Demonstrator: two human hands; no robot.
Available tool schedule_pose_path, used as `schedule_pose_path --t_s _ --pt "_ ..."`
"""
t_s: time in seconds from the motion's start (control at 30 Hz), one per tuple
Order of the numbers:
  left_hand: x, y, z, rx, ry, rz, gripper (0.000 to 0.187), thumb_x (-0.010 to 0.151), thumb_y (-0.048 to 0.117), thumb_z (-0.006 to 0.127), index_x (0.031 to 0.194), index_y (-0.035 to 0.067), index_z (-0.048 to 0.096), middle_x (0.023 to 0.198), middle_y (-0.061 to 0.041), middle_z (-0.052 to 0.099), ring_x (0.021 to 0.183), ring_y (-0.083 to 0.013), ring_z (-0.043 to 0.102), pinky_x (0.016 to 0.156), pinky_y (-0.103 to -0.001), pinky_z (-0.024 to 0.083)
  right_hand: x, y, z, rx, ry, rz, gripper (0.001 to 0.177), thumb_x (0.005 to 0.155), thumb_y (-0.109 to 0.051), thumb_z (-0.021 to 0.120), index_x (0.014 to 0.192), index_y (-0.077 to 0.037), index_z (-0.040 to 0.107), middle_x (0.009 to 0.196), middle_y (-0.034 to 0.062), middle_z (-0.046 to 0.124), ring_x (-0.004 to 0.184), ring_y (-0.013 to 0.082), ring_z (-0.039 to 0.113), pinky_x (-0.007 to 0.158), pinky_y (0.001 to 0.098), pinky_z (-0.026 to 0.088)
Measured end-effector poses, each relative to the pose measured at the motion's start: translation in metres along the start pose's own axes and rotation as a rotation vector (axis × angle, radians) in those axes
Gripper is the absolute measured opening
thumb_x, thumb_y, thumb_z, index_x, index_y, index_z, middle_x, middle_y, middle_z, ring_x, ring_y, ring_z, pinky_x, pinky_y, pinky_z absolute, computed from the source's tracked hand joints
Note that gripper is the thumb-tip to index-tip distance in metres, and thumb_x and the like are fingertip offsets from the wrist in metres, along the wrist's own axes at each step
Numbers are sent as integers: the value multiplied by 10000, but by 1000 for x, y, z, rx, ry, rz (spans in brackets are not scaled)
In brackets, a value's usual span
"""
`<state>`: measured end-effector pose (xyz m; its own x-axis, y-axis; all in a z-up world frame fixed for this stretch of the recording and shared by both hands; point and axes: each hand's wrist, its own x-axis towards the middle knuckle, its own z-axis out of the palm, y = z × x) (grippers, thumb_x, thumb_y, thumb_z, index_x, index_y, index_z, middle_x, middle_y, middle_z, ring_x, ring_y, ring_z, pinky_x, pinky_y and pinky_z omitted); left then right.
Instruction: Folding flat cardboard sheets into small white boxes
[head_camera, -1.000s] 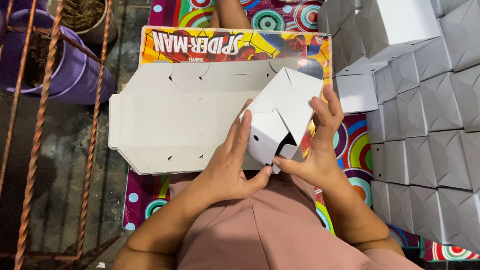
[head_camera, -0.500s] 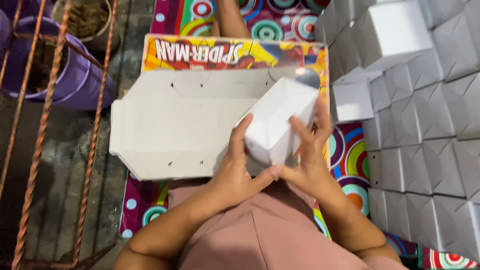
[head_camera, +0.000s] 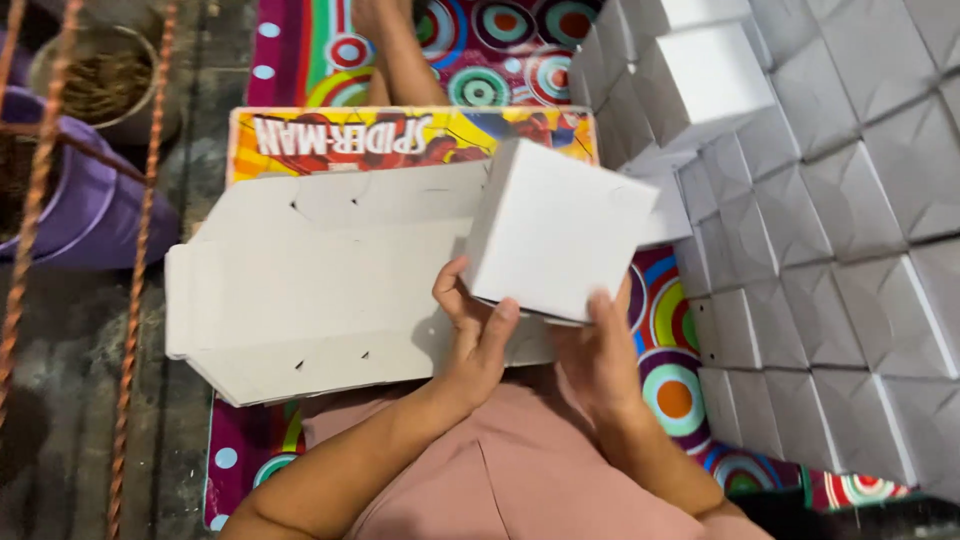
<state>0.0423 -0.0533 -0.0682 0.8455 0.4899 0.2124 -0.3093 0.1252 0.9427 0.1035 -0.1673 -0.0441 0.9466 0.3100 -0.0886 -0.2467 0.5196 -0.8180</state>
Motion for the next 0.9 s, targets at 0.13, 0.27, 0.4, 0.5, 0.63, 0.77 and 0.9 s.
schedule_pose_path --t_s 0.13,0.27,0.4,0.5,0.63,0.77,0.9 --pt "1 43 -12 5 -204 -50 768 942 138 680 1492 72 148 1614 -250 98 1543 -461 142 1246 -605 128 46 -28 -73 25 205 174 683 892 -546 580 1480 -203 519 1383 138 655 1196 327 675 1112 693 400" --pt "-1 54 -40 249 -219 -31 631 923 121 693 1448 54 348 1541 -215 323 1406 -418 481 1136 -540 384 88 -38 -174 -38 430 -136 462 939 -547 710 1308 -285 617 1309 64 654 1193 317 668 1044 604 527" --pt "-9 47 -59 325 -180 -83 537 931 143 681 1410 60 451 1499 -172 392 1330 -342 561 1096 -465 445 125 -20 -257 -289 552 -190 439 1022 -549 743 1327 -305 541 1362 155 514 1237 460 549 998 727 420" --pt "-11 46 -60 282 -167 -97 566 934 106 669 1426 33 401 1490 -183 399 1315 -364 584 1065 -471 481 182 17 -331 -349 559 -247 648 1076 -564 811 1485 -229 438 1445 207 493 1293 463 546 1062 696 379" --pt "-10 50 -63 256 -169 -132 593 951 98 638 1462 35 344 1465 -184 435 1287 -357 597 1025 -437 489 172 34 -284 -165 650 -127 1274 1035 -567 926 1622 -114 -111 1657 364 -84 1530 616 19 1176 780 52" --pt "-13 53 -64 291 -191 -155 560 948 110 647 1438 35 386 1427 -164 515 1254 -340 628 989 -409 521 177 49 -274 161 759 202 948 917 -483 843 1533 -85 244 1508 278 165 1368 590 252 970 856 325" --pt "-6 73 -65 584 -345 -87 505 855 160 777 1316 60 597 1359 -164 600 1232 -394 640 946 -425 584 208 57 -306 320 795 160 569 918 -260 834 1280 9 488 1190 246 519 1115 500 609 891 787 554"
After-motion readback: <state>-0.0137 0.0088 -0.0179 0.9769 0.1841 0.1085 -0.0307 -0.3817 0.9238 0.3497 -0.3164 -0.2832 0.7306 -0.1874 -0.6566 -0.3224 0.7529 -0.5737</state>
